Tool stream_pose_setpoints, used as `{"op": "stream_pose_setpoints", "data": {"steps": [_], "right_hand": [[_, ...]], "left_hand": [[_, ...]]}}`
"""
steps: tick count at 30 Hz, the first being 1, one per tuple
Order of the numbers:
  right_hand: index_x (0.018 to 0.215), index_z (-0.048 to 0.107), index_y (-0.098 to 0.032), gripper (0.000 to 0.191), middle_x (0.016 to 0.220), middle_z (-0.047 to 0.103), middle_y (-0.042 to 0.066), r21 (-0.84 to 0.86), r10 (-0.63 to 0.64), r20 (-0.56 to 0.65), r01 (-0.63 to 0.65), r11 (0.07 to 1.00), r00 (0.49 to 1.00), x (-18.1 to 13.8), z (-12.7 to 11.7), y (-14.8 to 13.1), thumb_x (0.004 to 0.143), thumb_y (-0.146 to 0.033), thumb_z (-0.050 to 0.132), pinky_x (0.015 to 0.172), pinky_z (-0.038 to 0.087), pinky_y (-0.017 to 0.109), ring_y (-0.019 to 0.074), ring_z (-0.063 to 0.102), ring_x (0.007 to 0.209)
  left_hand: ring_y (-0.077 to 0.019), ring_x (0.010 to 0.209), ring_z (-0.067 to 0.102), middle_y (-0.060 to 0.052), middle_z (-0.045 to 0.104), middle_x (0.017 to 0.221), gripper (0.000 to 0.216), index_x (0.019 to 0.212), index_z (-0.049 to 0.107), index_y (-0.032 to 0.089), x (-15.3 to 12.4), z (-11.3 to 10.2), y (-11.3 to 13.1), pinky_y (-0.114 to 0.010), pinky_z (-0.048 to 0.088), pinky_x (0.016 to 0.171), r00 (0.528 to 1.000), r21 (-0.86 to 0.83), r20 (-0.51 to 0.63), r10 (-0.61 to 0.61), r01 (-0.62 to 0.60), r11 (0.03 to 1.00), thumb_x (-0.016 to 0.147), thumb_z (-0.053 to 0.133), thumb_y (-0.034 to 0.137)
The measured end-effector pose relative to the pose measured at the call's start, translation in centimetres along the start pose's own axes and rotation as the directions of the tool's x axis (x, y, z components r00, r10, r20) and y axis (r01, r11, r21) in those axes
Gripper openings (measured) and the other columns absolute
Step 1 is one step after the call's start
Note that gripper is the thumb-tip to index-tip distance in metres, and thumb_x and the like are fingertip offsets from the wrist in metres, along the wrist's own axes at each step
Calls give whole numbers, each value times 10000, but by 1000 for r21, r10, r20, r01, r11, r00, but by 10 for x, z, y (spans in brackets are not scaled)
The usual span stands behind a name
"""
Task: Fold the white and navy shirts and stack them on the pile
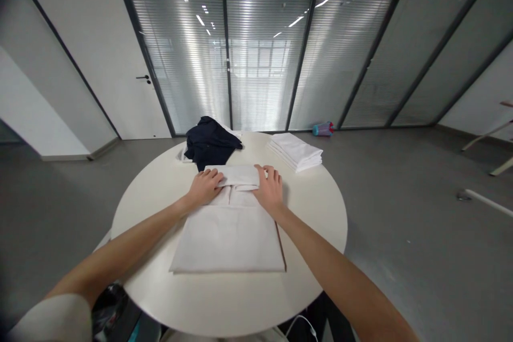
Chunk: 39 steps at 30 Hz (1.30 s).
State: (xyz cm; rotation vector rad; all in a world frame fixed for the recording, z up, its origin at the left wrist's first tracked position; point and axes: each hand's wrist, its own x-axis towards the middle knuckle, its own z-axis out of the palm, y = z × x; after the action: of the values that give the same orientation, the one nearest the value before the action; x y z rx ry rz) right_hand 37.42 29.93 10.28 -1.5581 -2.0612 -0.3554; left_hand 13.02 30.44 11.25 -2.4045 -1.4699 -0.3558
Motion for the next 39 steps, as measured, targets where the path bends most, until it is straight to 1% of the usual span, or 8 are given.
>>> {"op": "stream_pose_setpoints", "data": {"steps": [5,10,14,19,25,30,35,39], "right_hand": [[1159,584,-213,297,1144,570,95,221,69,-24,-62,973,997,16,9,8,865,-174,582,919,482,348,241,608,1043],[1211,537,-156,342,1122,595,131,476,234,-161,-132,870,959,32,22,5,948,-375,538,769,533,326,204,618,845],[1328,557,-179,499,1379,556,173,326,-74,51,54,944,996,27,34,10,983,-528,465,1052,437,418,280,535,1260],[1457,517,-240,637,1625,318,127,118,-195,495,157,981,847,23,41,13,977,-645,408,1175,267,527,348,293,1487],[1243,693,-200,472,1378,588,164,149,-258,289,223,963,922,21,33,4,966,-541,521,1143,310,498,332,478,1330],[919,750,-196,213,1091,717,105,625,-80,343,-164,763,936,25,38,14,865,-366,633,1036,442,411,268,631,1078],[859,686,-189,353,808,701,83,682,151,401,-405,609,903,31,34,39,934,-401,413,760,549,356,227,675,791],[1178,560,-208,478,789,658,55,696,300,502,-585,416,811,33,19,44,970,-554,304,579,534,308,185,649,629]], "left_hand": [[-336,1183,535,-148,581,1312,553,1328,564,220,11,-8,19,-466,368,984,988,-72,-134,83,-93,993,884,604,548],[-295,1069,607,-146,624,1207,326,1289,572,186,55,-22,27,-412,416,862,997,-41,-71,31,-34,999,1026,413,292],[-275,981,634,-135,620,1164,310,1268,570,197,87,-32,17,-367,438,752,995,39,-99,-27,31,999,1040,360,206],[-260,950,641,-120,618,1150,334,1288,552,223,95,-35,14,-343,441,716,990,133,-130,45,-28,991,1005,408,119],[-239,956,638,-114,620,1113,253,1219,584,209,81,-36,10,-325,441,740,983,106,-119,139,-127,986,1023,428,175],[-238,957,640,-102,622,1090,211,1162,621,222,57,-35,14,-334,448,775,976,70,-100,191,-185,980,1019,467,216],[-215,938,650,-67,646,1108,258,1190,632,242,15,-31,16,-302,462,779,958,-116,-43,283,-286,951,994,552,389],[-189,842,643,-46,660,959,303,1061,660,212,-6,-27,-16,-276,456,737,995,-376,-94,-45,6,927,982,530,474]]}}
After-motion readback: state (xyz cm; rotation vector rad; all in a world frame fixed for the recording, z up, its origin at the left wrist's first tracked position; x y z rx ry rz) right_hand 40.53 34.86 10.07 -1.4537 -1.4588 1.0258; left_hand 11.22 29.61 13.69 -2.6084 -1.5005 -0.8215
